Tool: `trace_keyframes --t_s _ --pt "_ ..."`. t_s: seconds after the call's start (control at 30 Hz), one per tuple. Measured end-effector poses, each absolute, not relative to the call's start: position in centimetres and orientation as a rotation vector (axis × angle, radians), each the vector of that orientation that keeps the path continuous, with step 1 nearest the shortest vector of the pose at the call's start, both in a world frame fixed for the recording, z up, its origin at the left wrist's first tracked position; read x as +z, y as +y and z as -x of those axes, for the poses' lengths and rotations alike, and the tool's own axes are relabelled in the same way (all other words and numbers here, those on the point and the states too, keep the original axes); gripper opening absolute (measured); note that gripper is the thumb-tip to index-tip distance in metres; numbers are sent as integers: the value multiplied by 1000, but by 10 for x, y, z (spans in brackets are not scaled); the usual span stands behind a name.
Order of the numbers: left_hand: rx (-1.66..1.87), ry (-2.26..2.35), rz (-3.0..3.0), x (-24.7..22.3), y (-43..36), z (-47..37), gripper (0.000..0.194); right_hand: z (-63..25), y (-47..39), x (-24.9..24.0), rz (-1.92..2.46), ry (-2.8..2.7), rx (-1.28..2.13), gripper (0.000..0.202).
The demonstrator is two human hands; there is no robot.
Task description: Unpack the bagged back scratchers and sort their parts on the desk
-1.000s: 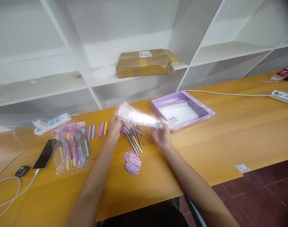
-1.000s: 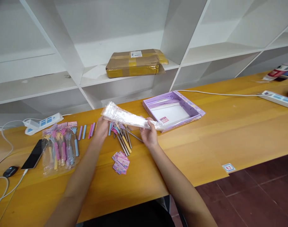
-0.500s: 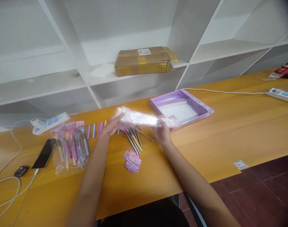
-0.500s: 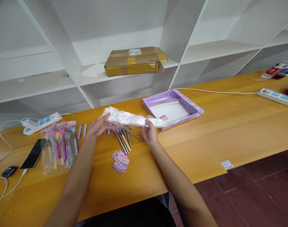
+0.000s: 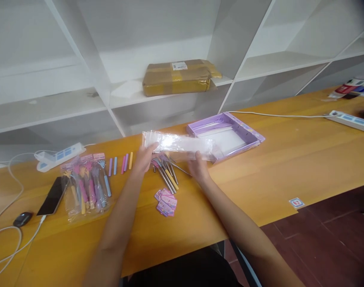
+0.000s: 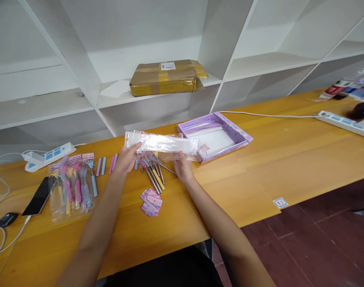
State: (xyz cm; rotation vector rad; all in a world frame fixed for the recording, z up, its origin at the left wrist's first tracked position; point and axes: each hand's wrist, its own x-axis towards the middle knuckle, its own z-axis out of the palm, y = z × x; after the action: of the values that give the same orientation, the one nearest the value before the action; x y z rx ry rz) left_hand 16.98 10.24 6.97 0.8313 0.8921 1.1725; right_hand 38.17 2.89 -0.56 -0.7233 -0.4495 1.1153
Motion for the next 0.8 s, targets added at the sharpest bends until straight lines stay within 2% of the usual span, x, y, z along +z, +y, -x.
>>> trace_keyframes --t_s 0.27,0.53,0.73,0.8 --pt "1269 922 -799 83 92 -181 24 -376 27 3 670 -513 1050 47" --pt "1251 706 -682 100 79 -183 22 -363 26 -4 650 -437 1094 38" --pt "1205 725 -623 78 68 -192 17 -381 24 -2 645 -421 1121 35" --pt "1144 783 -619 63 59 -189 20 -388 20 -5 699 -440 1058 33"
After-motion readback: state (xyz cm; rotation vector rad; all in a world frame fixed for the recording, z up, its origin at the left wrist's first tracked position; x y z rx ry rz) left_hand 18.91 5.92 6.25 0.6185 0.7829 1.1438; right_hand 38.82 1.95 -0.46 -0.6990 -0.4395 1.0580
